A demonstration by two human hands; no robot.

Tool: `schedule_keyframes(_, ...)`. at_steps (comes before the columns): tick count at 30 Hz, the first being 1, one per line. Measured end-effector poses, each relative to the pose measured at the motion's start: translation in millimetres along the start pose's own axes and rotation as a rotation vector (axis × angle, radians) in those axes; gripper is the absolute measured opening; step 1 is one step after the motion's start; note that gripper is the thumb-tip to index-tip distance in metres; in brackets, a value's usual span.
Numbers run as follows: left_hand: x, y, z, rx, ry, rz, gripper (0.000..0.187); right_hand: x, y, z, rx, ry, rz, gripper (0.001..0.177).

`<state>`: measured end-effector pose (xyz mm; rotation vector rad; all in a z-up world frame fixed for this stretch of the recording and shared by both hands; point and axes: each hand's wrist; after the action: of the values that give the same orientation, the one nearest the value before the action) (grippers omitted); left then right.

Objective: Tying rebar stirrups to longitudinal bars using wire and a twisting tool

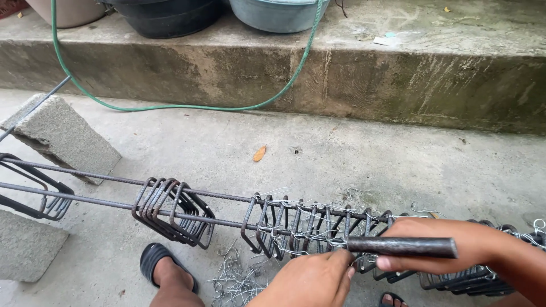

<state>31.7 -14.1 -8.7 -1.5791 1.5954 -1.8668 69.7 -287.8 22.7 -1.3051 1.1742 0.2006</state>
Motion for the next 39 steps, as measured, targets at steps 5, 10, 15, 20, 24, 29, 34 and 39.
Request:
schedule_keyframes(5,-3.2,1.9,-0.6,-0.008,0.013,-0.127,0.029,10.1,7.0,-12.4,0.132,-0.012,0.021,0.033)
schedule_keyframes(10,-6.2,7.6,9.5,0.067,-0.044,0.038,0.033,-12.1,2.7,14.7,0.194,-0.124,-0.041,0.039)
schedule_keyframes(15,-7.7,15.3,4.5,0.148,-0.116,0.022,0.029,-18.4,9.8,17.5,0.155,0.034,-0.277,0.041)
schedule_keyframes(20,7.8,-4.5,-4.6,0.011,-0.321,-0.065,0.028,-19.2,15.7,28.1,0.166,0.062,-0.284,0.041)
schedule_keyframes(24,6.9,-5.8,-7.7,-0.039,-0.422,-0.180,0.032,-24.0,16.6,43.0,0.024,0.275,-0.328,0.036)
schedule_keyframes(29,-2.3,1.7,-12.8,-0.119,-0.429,-0.332,0.036,-32.6,5.7,48.1,-0.063,0.247,-0.222,0.039)
schedule_keyframes(34,-40.5,-0.4,-20.5,-0.006,-0.593,-0.381,0.046,-37.9,1.9,64.5,0.007,0.412,-0.462,0.031)
schedule_keyframes(39,-160.5,28.8,-8.5,0.463,-0.710,-0.497,0.043,-3.2,19.8,84.3,-0.205,0.375,-0.682,0.018)
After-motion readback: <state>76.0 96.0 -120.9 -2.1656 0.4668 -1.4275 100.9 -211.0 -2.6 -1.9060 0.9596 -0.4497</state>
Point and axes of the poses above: each hand's wrist, its own z-axis towards the middle knuckle, its own y-axis out of the palm, x = y × z, and after that the axes turned 14 degrees about -y, right-handed
